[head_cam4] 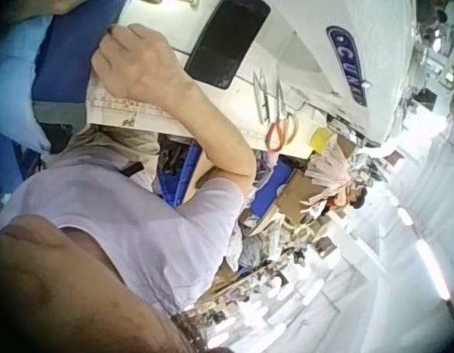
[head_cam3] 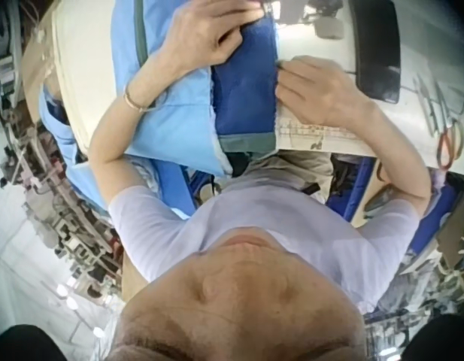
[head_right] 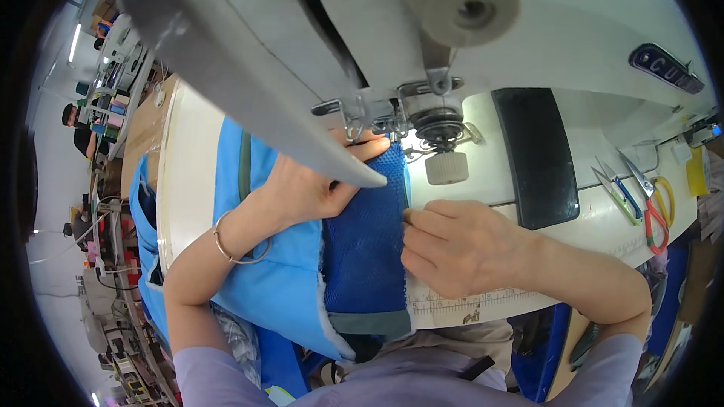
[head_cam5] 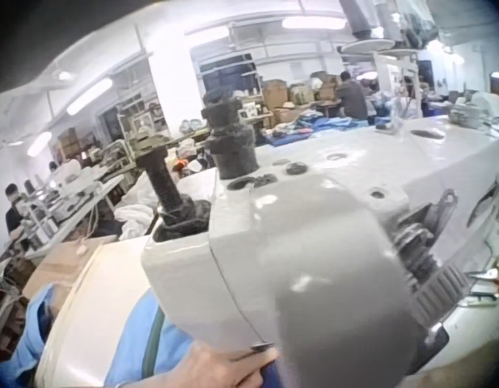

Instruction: The person sews a blue fabric bag using a sewing machine. They align the edges of the bag, guide it under the needle, and sew along the seams. The person repeatedly adjusts the bag's position and orientation to sew different sections, including a mesh pocket and a zipper area.

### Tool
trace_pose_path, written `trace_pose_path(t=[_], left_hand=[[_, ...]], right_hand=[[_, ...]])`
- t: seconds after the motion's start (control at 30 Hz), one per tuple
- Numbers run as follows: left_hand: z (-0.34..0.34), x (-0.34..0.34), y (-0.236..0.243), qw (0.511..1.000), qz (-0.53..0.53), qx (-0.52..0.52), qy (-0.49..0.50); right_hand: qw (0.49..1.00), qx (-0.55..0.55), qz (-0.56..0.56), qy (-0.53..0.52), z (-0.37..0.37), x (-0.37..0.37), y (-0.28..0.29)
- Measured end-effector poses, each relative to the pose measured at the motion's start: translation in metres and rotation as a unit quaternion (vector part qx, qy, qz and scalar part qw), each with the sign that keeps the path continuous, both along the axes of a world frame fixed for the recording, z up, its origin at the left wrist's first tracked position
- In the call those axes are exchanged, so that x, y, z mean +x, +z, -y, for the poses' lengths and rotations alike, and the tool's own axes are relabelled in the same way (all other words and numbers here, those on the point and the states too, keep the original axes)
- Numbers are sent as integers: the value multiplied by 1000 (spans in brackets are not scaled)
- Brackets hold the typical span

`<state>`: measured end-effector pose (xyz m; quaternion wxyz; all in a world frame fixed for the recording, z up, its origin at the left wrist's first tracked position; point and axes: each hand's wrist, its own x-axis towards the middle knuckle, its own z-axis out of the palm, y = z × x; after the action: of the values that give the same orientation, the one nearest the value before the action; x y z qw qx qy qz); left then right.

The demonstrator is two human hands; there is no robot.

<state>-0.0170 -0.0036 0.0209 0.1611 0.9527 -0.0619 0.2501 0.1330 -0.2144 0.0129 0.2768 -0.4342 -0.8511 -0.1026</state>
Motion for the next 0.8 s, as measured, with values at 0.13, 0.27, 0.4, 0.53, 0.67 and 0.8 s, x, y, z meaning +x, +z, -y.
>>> trace_pose_path(t=[0.13,0.27,0.4,0.53,0.67,0.8], left_hand=[[1,-2,0,1000,-22,4,-7],[-4,0,-1,1000,-19,9,-6],[-7,0,1,999,-44,-7,-5],[43,-24,36,997,-78,24,-7],[85,-49,44,984,-167,-57,13],[77,-61,26,989,-148,-9,2]], right_hand=[[1000,6,10,2,2,-2,1],[1000,19,0,-4,0,-1,-2],[999,34,-11,4,1,-2,-5],[997,56,20,58,12,-12,-3],[993,84,58,64,21,-20,-6],[991,117,44,48,21,-28,-10]])
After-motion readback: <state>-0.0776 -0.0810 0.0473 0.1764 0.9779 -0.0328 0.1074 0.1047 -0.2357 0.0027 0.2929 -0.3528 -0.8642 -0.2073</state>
